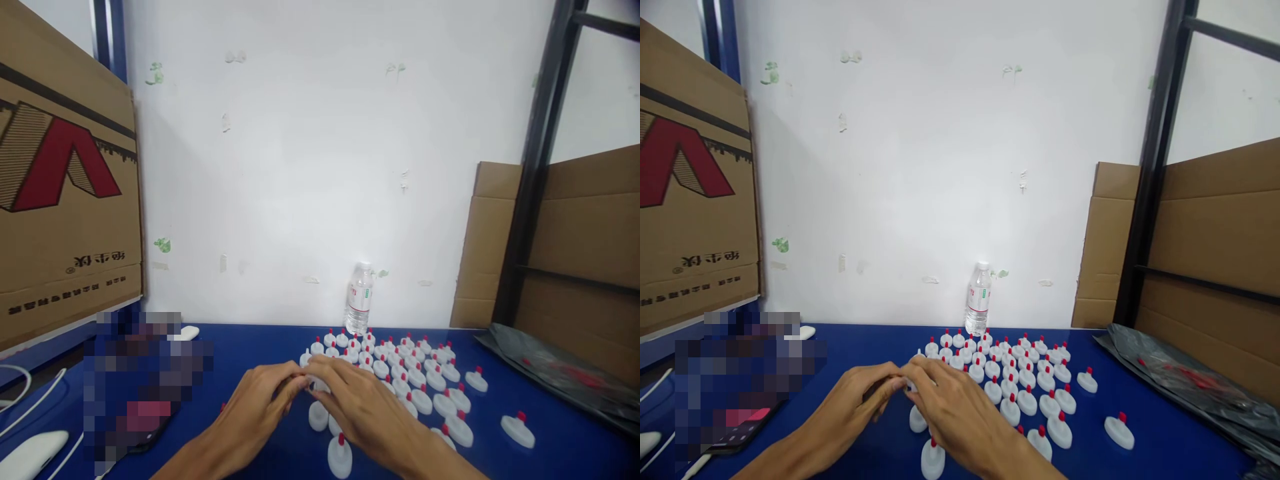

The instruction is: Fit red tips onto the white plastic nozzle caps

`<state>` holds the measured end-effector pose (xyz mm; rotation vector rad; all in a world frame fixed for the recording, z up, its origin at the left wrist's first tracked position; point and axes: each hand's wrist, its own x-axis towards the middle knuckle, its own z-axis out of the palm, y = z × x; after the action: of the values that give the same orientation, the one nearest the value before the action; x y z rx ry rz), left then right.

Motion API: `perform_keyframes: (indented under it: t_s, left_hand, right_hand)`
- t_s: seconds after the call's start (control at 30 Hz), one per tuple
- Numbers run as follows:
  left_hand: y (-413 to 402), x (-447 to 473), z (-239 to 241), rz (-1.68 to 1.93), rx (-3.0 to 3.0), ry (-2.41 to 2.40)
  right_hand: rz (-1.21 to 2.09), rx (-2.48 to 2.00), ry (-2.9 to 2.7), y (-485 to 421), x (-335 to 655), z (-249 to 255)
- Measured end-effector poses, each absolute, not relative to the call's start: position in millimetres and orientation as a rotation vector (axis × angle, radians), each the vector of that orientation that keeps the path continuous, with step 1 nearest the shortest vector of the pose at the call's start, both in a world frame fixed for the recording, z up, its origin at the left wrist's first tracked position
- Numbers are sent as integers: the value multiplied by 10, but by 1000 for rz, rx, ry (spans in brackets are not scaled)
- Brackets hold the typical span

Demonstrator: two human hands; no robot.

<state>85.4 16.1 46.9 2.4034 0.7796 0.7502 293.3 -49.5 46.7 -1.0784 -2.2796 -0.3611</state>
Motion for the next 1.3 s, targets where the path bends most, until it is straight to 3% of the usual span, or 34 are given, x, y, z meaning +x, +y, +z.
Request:
perform_keyframes:
  t_s: [0.13,0.3,0.6,1.3]
  left_hand:
    - [286,732,573,834,2686,938]
    - [514,504,705,535,2866,1385]
    - [631,258,773,173,2778,1538]
    - [586,197,640,-45,2641,1609]
  right_hand:
    - [-497,-1205,-2207,-468,3029,577]
    - [-302,-1370,-2068,-393,3252,626]
    - [-325,-1588,-2097,-294,3374,581]
    - [-191,-1549,-2217,-385,3250,559]
